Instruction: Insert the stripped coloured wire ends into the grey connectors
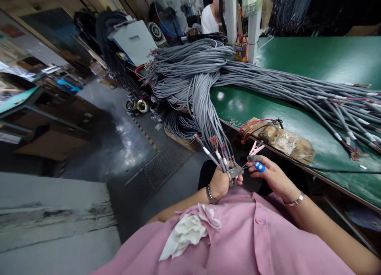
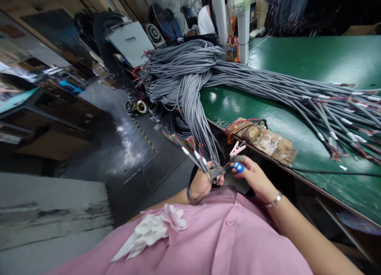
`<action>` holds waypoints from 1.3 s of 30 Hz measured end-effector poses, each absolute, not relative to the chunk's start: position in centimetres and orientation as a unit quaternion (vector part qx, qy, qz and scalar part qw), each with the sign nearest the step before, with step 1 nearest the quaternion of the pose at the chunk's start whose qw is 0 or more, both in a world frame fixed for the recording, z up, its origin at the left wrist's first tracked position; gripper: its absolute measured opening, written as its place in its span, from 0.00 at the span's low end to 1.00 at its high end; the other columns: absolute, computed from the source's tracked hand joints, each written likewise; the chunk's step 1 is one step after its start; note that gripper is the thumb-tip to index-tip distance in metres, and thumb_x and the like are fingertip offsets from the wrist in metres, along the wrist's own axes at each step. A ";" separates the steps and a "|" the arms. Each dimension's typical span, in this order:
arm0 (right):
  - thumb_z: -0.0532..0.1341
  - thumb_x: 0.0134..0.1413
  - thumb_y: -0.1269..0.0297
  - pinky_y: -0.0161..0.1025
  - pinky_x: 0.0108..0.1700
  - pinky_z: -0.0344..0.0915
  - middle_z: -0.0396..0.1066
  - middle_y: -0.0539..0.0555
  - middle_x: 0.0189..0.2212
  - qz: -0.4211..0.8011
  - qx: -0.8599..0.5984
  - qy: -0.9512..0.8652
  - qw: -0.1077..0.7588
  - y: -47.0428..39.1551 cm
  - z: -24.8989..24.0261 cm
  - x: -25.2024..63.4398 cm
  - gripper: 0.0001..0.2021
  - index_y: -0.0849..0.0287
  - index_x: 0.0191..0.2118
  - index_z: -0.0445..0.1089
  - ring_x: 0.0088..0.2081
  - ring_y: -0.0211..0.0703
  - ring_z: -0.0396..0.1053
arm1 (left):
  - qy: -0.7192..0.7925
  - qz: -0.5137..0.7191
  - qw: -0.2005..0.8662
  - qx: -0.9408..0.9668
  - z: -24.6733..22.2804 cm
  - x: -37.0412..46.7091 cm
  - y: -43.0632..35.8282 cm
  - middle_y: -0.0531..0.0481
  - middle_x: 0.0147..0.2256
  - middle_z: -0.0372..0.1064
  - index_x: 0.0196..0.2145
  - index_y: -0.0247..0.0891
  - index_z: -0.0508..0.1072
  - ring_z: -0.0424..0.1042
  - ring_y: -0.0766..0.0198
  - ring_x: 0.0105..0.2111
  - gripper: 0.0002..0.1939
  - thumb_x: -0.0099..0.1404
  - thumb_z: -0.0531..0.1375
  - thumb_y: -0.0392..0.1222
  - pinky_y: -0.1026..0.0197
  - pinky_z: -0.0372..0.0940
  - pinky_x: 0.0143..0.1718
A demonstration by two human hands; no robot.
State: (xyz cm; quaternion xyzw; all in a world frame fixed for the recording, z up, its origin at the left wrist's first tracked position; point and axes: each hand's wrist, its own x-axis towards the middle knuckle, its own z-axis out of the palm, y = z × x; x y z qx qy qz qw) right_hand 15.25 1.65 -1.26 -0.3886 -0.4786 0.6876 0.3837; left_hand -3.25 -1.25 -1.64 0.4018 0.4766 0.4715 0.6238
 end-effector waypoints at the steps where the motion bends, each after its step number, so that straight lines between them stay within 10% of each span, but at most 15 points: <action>1: 0.64 0.52 0.56 0.37 0.36 0.66 0.72 0.55 0.39 0.699 -0.383 -0.468 0.382 1.4 -1.3 15.1 0.14 0.57 0.43 0.68 0.36 0.41 0.69 | 0.477 0.478 0.624 0.394 -1.7 -3.2 -1.2 0.46 0.20 0.71 0.25 0.31 0.73 0.69 0.67 0.19 0.17 0.57 0.62 0.51 0.68 0.55 0.19; 10: 0.63 0.53 0.58 0.36 0.29 0.60 0.71 0.50 0.21 0.757 -0.314 -0.441 0.367 0.3 0.1 12.6 0.10 0.58 0.32 0.65 0.25 0.40 0.69 | 0.444 0.380 0.662 0.469 -0.8 -4.2 -1.0 0.46 0.20 0.71 0.21 0.31 0.72 0.69 0.66 0.20 0.17 0.55 0.64 0.49 0.66 0.59 0.22; 39: 0.64 0.51 0.56 0.35 0.30 0.60 0.72 0.51 0.25 0.733 -0.365 -0.439 0.369 0.7 -1.0 11.7 0.12 0.59 0.34 0.67 0.25 0.36 0.66 | 0.515 0.506 0.590 0.361 -2.7 -3.5 -1.6 0.46 0.22 0.72 0.24 0.33 0.71 0.71 0.65 0.21 0.16 0.56 0.63 0.51 0.65 0.64 0.23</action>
